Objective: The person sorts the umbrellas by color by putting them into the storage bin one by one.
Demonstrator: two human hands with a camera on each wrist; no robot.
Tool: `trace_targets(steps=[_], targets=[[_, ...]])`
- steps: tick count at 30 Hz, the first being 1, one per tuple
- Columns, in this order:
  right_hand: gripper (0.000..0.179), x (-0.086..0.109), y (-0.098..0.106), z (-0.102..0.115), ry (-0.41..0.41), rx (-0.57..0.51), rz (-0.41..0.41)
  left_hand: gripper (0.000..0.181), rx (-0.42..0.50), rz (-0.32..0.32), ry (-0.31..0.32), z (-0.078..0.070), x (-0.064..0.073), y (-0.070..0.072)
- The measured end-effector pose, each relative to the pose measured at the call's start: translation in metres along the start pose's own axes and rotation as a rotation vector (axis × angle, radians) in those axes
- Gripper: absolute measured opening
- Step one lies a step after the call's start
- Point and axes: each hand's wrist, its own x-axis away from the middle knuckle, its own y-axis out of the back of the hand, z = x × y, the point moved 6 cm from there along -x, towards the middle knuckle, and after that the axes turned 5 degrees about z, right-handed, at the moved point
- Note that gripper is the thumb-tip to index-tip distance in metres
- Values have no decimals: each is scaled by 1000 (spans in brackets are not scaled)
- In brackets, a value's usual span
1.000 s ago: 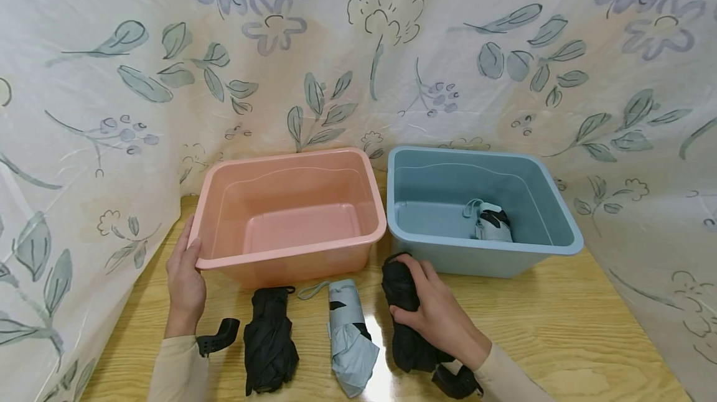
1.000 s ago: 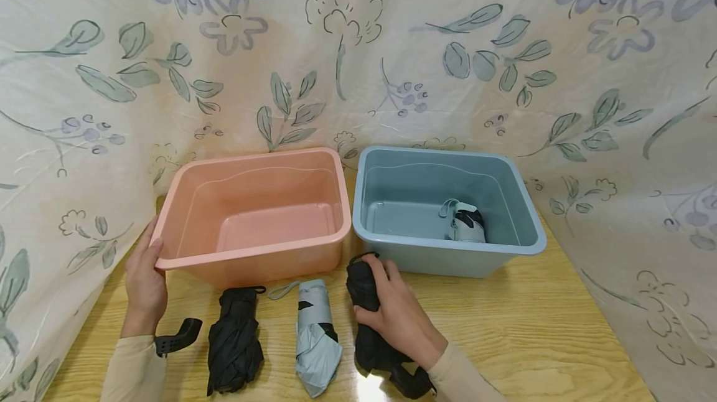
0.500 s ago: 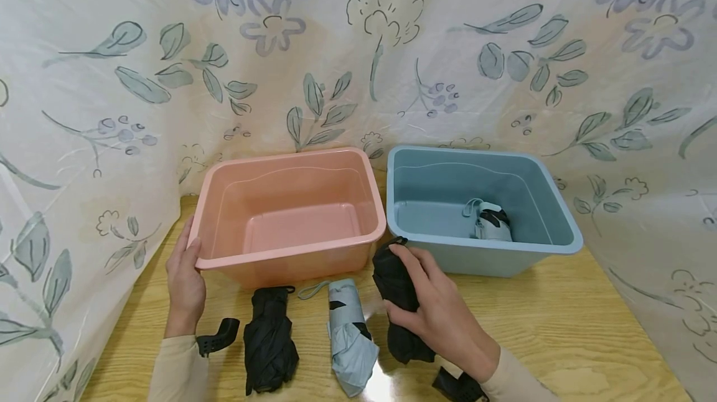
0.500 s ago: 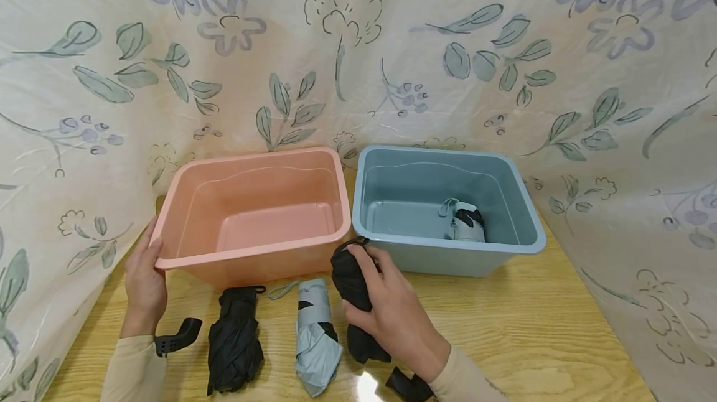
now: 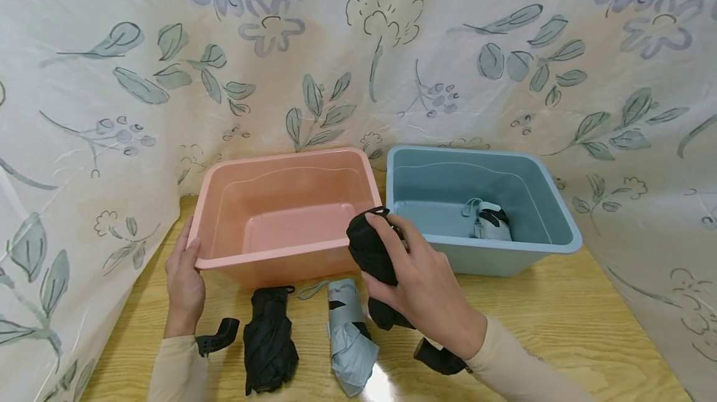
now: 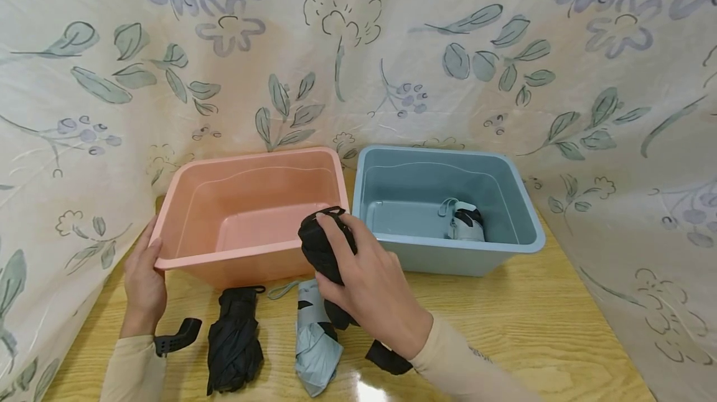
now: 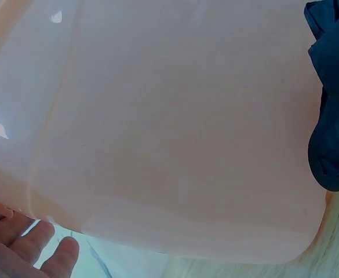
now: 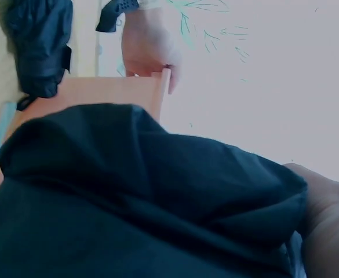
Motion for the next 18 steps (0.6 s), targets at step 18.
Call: trace_targets(steps=[18], targets=[[82, -95, 6, -4, -6, 10, -28, 49, -2, -5, 6, 1, 0, 0]])
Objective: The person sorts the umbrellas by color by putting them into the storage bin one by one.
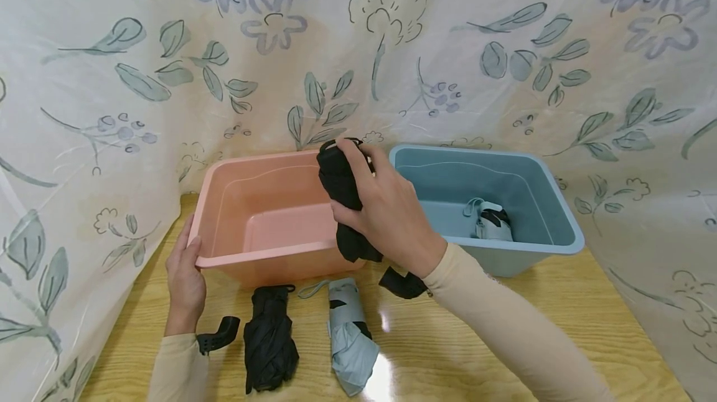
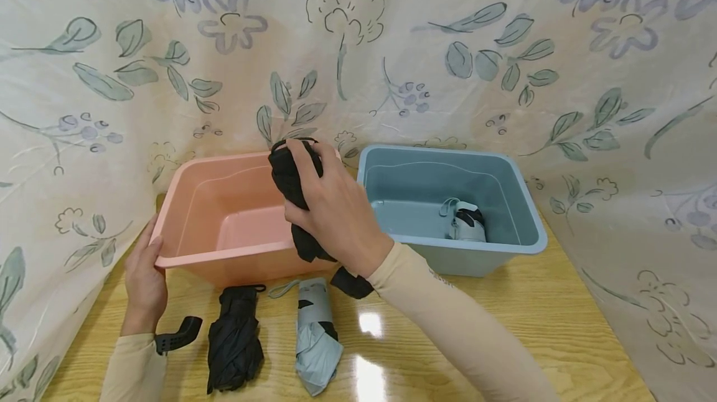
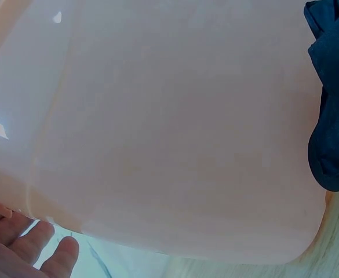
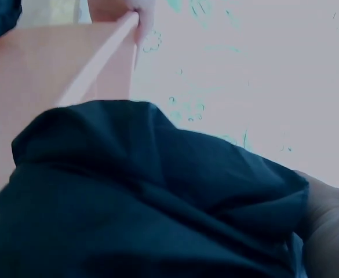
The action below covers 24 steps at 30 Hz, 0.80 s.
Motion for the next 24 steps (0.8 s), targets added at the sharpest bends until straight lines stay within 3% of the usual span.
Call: trace_targets(steps=[12, 24], targets=[[80, -59, -22, -4, -113, 102, 142, 49, 8, -4, -36, -2, 1, -1], [88, -91, -63, -15, -219, 225, 363, 48, 2, -17, -4, 1, 3, 0]])
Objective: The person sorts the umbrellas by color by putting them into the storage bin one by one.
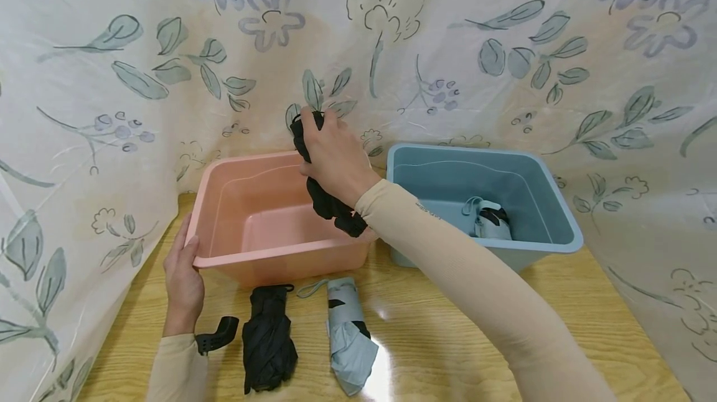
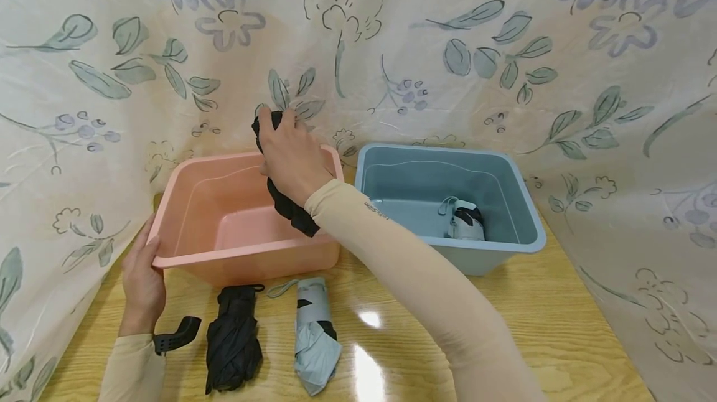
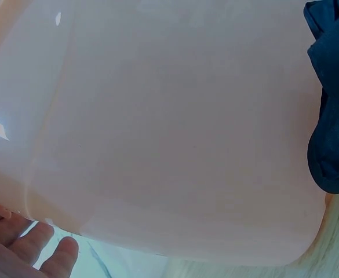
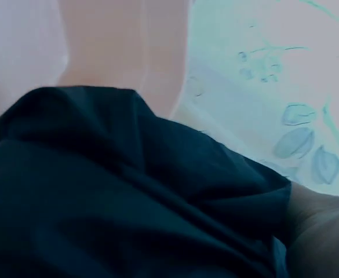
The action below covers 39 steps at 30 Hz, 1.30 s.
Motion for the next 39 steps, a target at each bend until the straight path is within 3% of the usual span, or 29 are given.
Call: trace_targets(steps=[6, 14, 20, 27, 32, 39], targets=[[89, -13, -17, 1, 16, 103, 48, 48, -6, -9, -1, -1, 1, 1], [92, -22, -46, -7, -32, 37, 136, 48, -2, -14, -3, -1, 1, 2], [79, -24, -68, -9, -72, 39, 227, 48, -10, -15, 4, -1, 1, 2], [72, -19, -87, -19, -164, -71, 335, 48, -9, -10, 5, 0, 0, 2], [82, -19, -100, -29, -211, -120, 448, 48, -14, -4, -2, -2, -1, 1], [89, -18, -117, -44, -286, -169, 505, 48, -19, 1, 1, -2, -1, -1]])
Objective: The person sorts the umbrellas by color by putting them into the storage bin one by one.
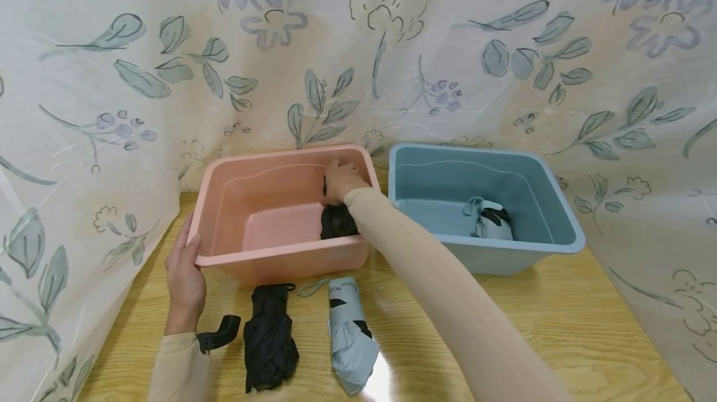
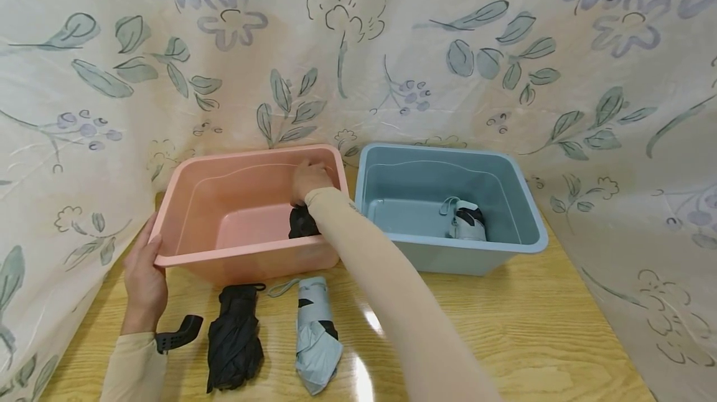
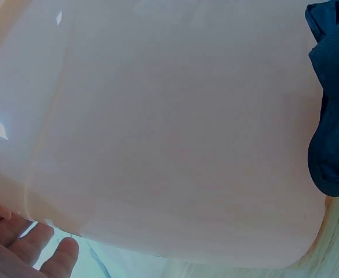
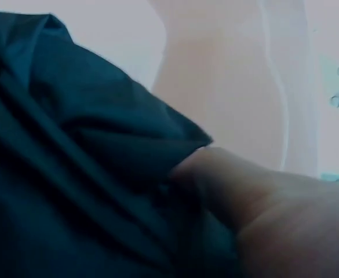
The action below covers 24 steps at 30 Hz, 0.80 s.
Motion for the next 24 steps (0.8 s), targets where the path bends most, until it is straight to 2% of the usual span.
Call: trace_targets(steps=[7, 11, 18, 24], targets=[[89, -9, -14, -9, -23, 73, 45, 48, 27, 0, -13, 0, 0, -2], [93, -11, -18, -10, -31, 65, 66, 48, 23, -4, -22, 0, 1, -2], [82, -11, -22, -9, -30, 30, 106, 49, 19, -8, -20, -1, 2, -2], [81, -8, -22, -10, -22, 17, 120, 49, 36, -7, -16, -2, 2, -2]])
